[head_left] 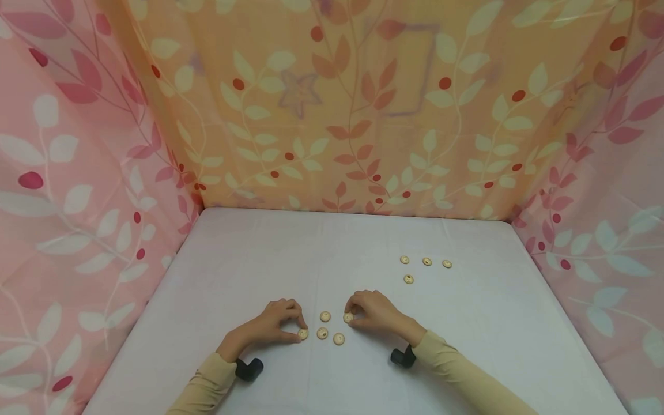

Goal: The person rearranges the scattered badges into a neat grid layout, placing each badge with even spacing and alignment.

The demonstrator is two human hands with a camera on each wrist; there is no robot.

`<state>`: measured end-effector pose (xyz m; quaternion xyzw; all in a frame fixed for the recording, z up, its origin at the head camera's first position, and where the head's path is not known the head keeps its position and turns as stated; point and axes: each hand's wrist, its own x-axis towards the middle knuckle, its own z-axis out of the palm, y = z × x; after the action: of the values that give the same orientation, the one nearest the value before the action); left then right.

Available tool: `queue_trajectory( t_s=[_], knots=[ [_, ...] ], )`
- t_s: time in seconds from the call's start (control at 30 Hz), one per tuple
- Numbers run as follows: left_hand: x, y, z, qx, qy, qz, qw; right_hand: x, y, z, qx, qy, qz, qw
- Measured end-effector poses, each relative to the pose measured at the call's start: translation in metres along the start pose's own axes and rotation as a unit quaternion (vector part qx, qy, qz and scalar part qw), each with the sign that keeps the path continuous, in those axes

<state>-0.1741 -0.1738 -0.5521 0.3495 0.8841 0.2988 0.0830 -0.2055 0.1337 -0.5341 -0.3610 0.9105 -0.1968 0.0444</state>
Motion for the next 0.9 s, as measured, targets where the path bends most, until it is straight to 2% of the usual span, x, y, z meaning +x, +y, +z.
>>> queue_trajectory(
  t_s=[0.13,0.37,0.73,0.9],
  knots=[
    [0.0,-0.001,0.0,0.005,0.003,0.007,1.0,0.0,-0.002,-0.002,0.013,0.005,-0.003,1.0],
    [0.001,-0.003,0.0,0.005,0.002,0.007,1.0,-0.003,-0.001,-0.003,0.005,0.013,-0.003,1.0],
    [0.001,-0.004,0.001,-0.001,-0.006,-0.008,0.9999,-0.009,0.007,-0.008,-0.006,0.027,0.015,0.999],
    [0.0,-0.003,0.002,0.001,0.0,0.001,1.0,-0.013,0.013,-0.012,-0.008,0.034,0.03,0.999]
  ],
)
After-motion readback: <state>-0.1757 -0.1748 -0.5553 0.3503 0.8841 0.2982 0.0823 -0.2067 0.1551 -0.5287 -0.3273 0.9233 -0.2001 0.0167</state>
